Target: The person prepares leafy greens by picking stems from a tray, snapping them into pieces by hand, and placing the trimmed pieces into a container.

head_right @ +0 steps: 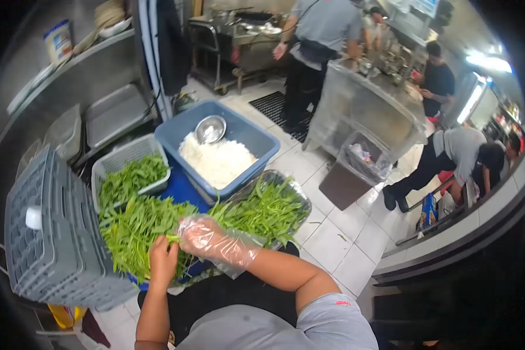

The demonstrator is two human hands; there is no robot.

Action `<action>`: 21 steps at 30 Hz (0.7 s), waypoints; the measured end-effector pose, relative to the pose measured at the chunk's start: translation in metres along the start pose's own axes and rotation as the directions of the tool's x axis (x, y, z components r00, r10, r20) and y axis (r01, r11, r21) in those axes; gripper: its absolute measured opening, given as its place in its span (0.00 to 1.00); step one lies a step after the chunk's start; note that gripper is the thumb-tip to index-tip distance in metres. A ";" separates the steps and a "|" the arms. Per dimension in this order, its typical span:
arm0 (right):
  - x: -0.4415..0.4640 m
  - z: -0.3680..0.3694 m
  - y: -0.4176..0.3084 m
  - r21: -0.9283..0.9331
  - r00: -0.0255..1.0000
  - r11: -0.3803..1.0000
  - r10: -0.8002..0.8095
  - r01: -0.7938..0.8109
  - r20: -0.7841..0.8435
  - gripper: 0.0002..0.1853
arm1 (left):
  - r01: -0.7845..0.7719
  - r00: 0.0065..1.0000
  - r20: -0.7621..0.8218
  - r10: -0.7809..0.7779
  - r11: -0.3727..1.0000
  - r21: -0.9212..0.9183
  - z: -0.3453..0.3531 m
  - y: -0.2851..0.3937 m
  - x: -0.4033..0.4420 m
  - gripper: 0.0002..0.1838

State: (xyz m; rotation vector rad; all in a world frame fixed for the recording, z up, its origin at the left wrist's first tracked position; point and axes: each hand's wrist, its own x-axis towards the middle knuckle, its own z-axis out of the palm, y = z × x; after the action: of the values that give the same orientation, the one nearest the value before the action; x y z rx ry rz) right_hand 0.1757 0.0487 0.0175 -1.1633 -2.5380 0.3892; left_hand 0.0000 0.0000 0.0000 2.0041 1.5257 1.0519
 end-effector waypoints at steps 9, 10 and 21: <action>-0.063 -0.002 0.046 0.709 0.756 0.693 0.533 -0.132 -0.381 0.12 | -0.176 0.980 -0.126 0.154 0.967 -0.185 0.085 0.049 0.029 0.06; -0.073 -0.010 0.064 0.730 0.679 0.643 0.645 -0.233 -0.351 0.11 | -0.200 0.972 -0.163 0.168 0.958 -0.204 0.092 0.058 0.029 0.06; -0.119 -0.109 0.089 0.231 0.628 0.787 0.602 -0.572 -0.493 0.11 | 0.247 0.830 0.558 -0.007 0.902 -0.355 0.164 0.046 0.036 0.31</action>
State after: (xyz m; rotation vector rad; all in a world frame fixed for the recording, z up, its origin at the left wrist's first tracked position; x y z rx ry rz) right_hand 0.3530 0.0258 0.0630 -1.7790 -1.5963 0.2142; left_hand 0.1592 0.0384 -0.0594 1.6694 1.0098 0.5967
